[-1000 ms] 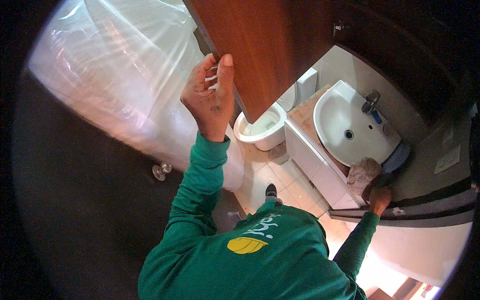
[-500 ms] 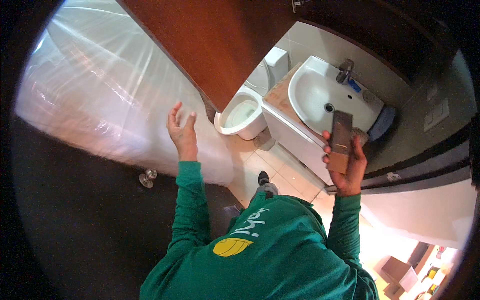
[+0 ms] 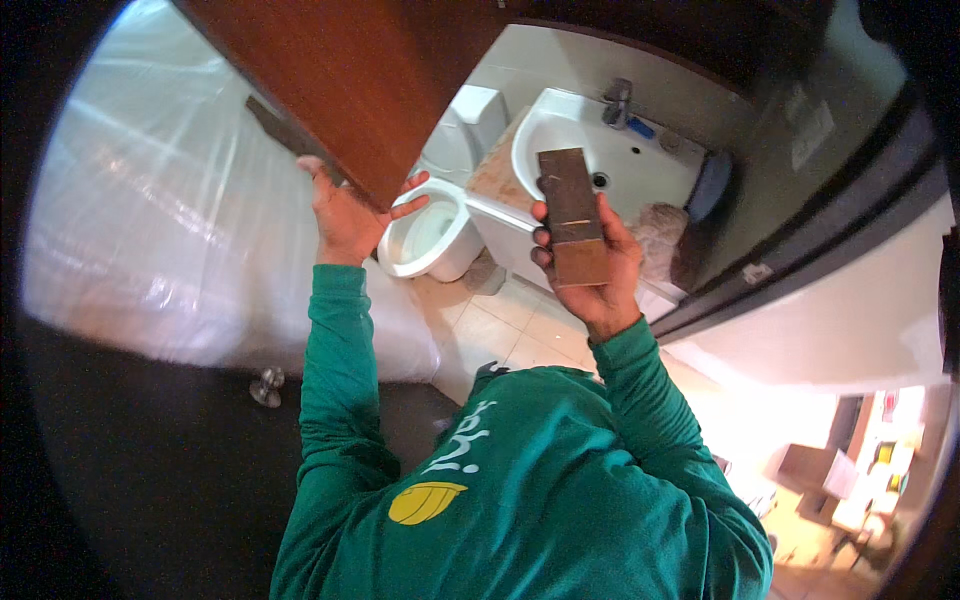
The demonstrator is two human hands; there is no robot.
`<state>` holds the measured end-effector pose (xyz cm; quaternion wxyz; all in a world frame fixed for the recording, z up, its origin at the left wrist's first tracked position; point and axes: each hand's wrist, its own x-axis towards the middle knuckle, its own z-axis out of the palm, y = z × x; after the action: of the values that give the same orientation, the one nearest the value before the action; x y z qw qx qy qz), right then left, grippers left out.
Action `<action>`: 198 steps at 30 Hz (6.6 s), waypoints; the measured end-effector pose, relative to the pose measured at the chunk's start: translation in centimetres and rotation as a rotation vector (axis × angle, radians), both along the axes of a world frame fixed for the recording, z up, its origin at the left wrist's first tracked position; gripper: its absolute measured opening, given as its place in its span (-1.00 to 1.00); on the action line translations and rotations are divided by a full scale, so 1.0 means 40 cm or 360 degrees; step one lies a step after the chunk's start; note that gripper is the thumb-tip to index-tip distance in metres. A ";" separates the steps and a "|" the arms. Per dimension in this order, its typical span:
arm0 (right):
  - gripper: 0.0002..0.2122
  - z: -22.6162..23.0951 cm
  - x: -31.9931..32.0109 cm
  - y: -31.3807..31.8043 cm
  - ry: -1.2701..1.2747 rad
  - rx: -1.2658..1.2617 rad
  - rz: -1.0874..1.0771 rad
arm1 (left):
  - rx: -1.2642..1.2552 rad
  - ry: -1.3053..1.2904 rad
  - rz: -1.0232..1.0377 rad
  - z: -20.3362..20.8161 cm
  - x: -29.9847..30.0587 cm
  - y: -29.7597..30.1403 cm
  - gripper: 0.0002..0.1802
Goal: The person wipes the inside and outside of a wooden bathroom cabinet door with a cloth, then sands the edges and surfaces with a sanding block. The person repeatedly wipes and sands the same door throughout the clip.
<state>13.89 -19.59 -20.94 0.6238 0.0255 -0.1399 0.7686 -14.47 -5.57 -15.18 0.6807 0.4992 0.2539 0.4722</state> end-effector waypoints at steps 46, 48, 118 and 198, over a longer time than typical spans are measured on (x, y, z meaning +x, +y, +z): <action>-0.27 -0.127 -0.273 0.158 -0.2060 0.1032 -0.2621 | -0.0491 -0.0526 -0.0869 -0.070 0.178 0.071 -0.68; -0.26 -0.095 -0.277 0.160 -0.1986 0.1014 -0.2685 | -0.0459 -0.0517 -0.0637 -0.104 0.179 0.044 -0.66; -0.33 0.310 -0.246 0.216 -0.1590 0.1218 -0.3016 | 0.1320 0.0990 -0.0055 -0.178 0.125 0.161 -0.47; -0.27 0.703 -0.321 0.239 -0.1702 0.1303 -0.2896 | -0.0480 -0.0137 -0.0092 -0.160 0.154 0.097 -0.66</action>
<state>1.06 -10.03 7.17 0.7561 -0.2154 -0.5964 -0.1621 -8.31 -1.71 -21.56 0.7715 0.3777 0.2782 0.4299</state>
